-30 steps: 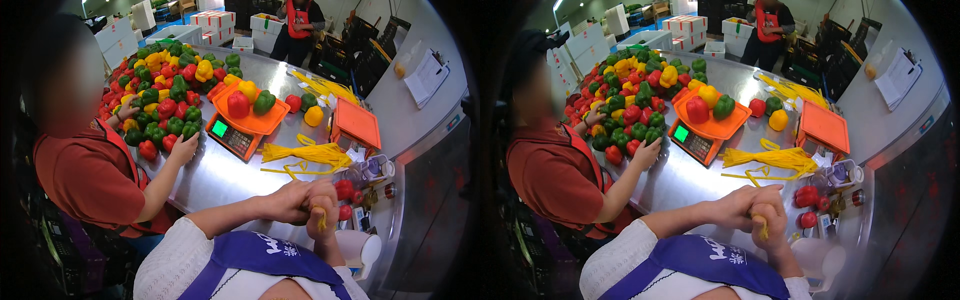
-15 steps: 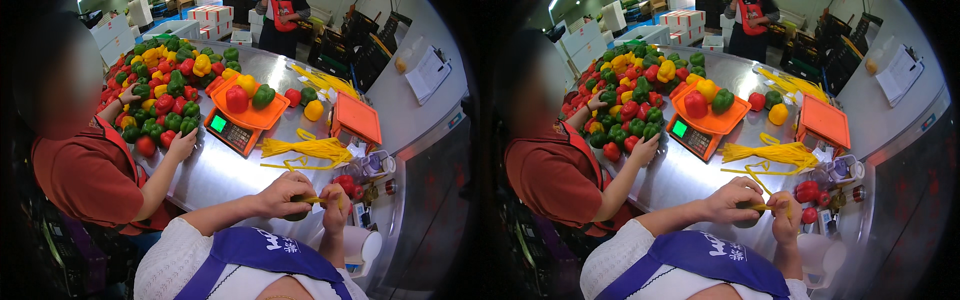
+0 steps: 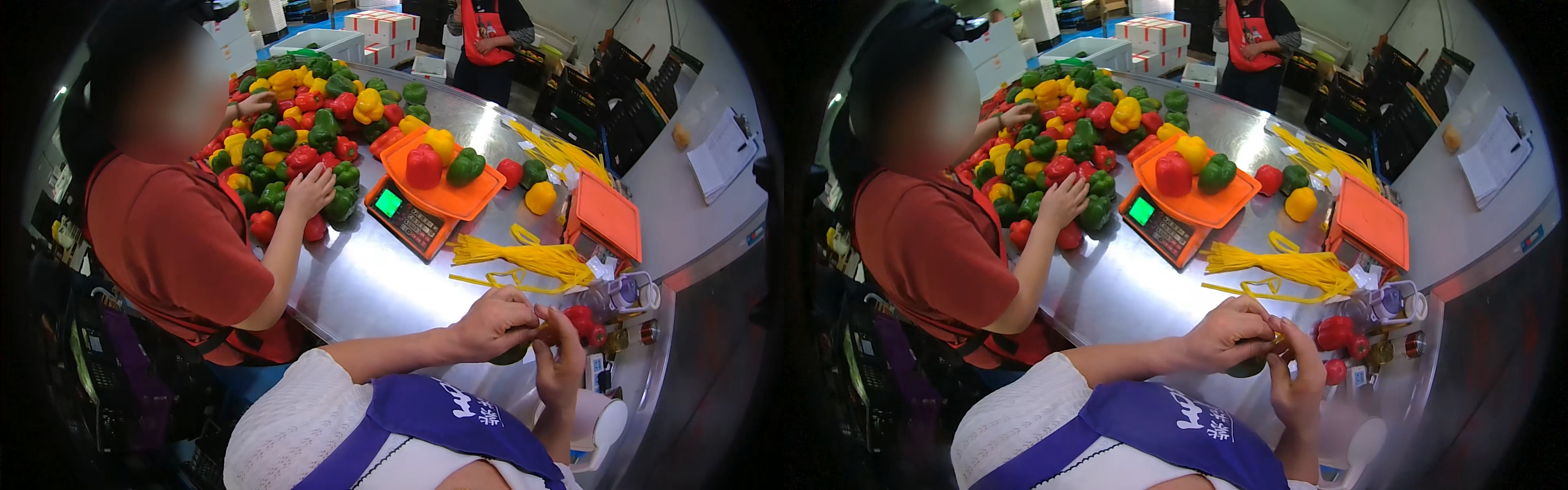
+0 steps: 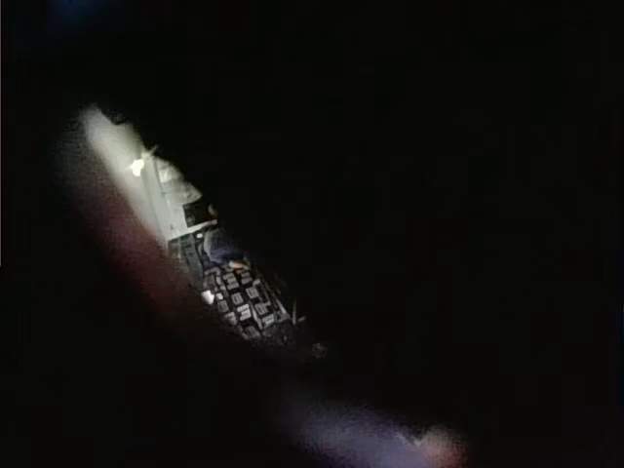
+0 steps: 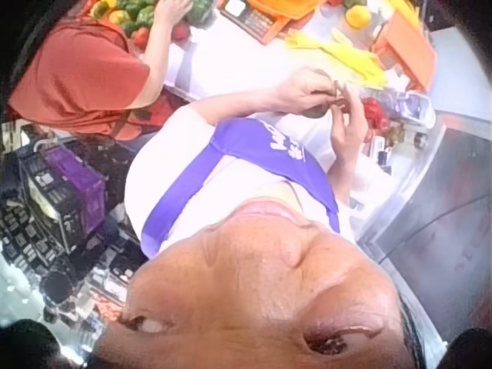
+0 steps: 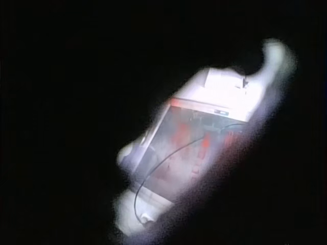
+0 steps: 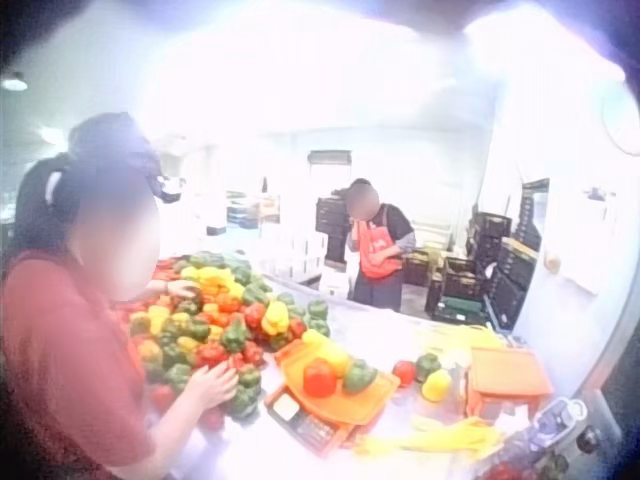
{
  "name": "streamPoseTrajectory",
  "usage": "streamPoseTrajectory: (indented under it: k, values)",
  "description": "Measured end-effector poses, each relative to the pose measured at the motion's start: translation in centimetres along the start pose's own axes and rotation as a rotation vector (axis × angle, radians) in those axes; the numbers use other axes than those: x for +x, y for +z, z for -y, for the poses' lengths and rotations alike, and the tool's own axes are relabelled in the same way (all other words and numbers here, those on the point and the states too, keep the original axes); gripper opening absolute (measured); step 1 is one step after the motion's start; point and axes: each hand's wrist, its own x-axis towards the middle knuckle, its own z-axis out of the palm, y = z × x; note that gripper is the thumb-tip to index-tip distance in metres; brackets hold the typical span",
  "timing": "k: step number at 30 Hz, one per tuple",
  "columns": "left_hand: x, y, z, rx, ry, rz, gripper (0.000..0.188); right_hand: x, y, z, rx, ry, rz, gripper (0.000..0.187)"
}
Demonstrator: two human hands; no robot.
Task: The person assembles colorful bell peppers into decorative skeins by threading them onto yellow plastic strings. They pick up peppers, thread them onto the string, and tie the ends to secure the arrangement.
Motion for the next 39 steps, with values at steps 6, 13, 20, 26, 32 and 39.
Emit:
streamPoseTrajectory:
  k: [6, 13, 20, 26, 32, 39]
  values:
    - [-0.3, -0.9, -0.1, 0.017, -0.043, 0.072, 0.016, 0.6, -0.7, 0.6, -0.290, -0.020, -0.023, 0.043]
    - [0.4, -1.3, -1.3, -0.011, -0.100, 0.172, 0.023, 0.5, -1.9, 0.5, -0.256, 0.005, -0.037, 0.022]
    - [0.3, -0.9, -0.6, 0.031, -0.021, 0.156, 0.021, 0.3, -2.2, 0.2, 0.432, 0.507, -0.030, 0.008]
    - [0.6, -0.9, -0.3, 0.029, -0.006, 0.163, 0.009, -0.9, -1.9, -2.2, 1.151, 0.471, -0.077, 0.017]
    - [0.5, -0.7, -0.9, 0.046, -0.066, 0.149, 0.009, 0.5, -0.4, -0.7, -0.233, -0.146, -0.089, 0.040]
    - [0.9, -0.8, -2.3, 0.048, -0.108, 0.150, 0.022, 0.6, -1.9, -0.6, -0.353, -0.117, -0.034, 0.036]
